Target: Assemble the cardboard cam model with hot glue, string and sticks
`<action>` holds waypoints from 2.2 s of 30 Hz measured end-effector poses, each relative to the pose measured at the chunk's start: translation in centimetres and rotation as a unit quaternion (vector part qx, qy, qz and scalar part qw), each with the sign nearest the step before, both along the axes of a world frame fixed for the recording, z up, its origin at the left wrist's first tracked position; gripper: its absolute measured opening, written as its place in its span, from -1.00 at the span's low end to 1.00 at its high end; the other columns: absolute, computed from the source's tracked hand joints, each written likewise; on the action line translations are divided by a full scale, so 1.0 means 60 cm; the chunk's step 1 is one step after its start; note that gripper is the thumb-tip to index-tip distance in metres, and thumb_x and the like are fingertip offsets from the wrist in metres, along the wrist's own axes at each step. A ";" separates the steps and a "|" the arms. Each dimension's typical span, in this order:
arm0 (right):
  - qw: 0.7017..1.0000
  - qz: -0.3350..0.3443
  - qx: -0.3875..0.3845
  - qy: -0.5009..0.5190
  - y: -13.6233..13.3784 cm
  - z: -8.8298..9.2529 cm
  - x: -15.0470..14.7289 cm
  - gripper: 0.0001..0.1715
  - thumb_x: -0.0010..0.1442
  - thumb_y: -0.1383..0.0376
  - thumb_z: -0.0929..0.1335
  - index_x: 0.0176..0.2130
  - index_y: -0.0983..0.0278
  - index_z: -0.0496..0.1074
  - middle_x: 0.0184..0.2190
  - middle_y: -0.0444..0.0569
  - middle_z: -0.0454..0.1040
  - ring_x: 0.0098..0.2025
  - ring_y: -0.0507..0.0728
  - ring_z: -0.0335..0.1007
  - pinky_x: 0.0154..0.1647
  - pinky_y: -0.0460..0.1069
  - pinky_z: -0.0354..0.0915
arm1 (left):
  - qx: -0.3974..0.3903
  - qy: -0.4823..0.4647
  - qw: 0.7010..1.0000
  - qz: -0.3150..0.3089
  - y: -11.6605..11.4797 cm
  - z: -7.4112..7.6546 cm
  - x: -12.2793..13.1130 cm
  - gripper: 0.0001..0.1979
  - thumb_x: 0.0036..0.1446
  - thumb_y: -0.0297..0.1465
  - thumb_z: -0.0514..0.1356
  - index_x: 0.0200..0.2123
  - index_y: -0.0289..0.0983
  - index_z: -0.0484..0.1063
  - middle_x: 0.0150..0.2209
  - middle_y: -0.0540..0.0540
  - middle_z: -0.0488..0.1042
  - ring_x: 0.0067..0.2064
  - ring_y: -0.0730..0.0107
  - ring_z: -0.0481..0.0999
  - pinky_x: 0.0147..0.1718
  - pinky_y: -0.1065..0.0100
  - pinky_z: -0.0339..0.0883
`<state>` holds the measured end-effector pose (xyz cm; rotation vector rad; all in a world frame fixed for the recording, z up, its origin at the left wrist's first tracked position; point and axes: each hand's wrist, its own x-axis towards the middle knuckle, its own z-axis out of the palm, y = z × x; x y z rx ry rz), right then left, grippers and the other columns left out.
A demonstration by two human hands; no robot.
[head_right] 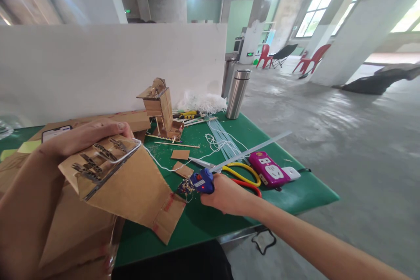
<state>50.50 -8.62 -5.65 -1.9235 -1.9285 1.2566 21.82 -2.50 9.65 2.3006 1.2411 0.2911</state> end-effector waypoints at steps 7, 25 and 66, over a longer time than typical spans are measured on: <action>1.000 0.011 0.009 -0.002 0.000 -0.001 0.007 -0.85 0.05 0.28 0.36 -0.43 0.23 0.26 -0.67 -0.23 0.31 -0.71 -0.04 0.25 -0.77 -0.19 0.11 | -0.047 -0.014 0.999 -0.004 0.003 -0.004 -0.006 -0.52 0.24 -0.06 -0.11 -0.38 -0.27 0.43 -0.31 -0.07 0.56 -0.23 0.30 0.47 -0.17 0.36 0.27; 0.999 0.005 -0.005 -0.043 0.000 -0.002 0.017 -0.82 0.08 0.28 0.37 -0.44 0.23 0.24 -0.71 -0.24 0.31 -0.71 -0.02 0.29 -0.80 -0.19 0.06 | -0.061 -0.036 0.997 0.004 0.011 -0.010 -0.009 -0.50 0.16 0.04 -0.06 -0.42 -0.23 0.41 -0.35 -0.04 0.55 -0.33 0.35 0.49 -0.27 0.37 0.32; 0.999 0.010 -0.021 -0.039 -0.018 0.008 0.048 -0.81 0.07 0.29 0.34 -0.45 0.22 0.19 -0.66 -0.18 0.36 -0.65 0.03 0.35 -0.76 -0.17 0.17 | -0.071 -0.051 0.996 -0.008 0.009 -0.010 -0.011 -0.52 0.21 0.01 -0.05 -0.42 -0.24 0.41 -0.34 -0.06 0.57 -0.31 0.31 0.50 -0.27 0.36 0.36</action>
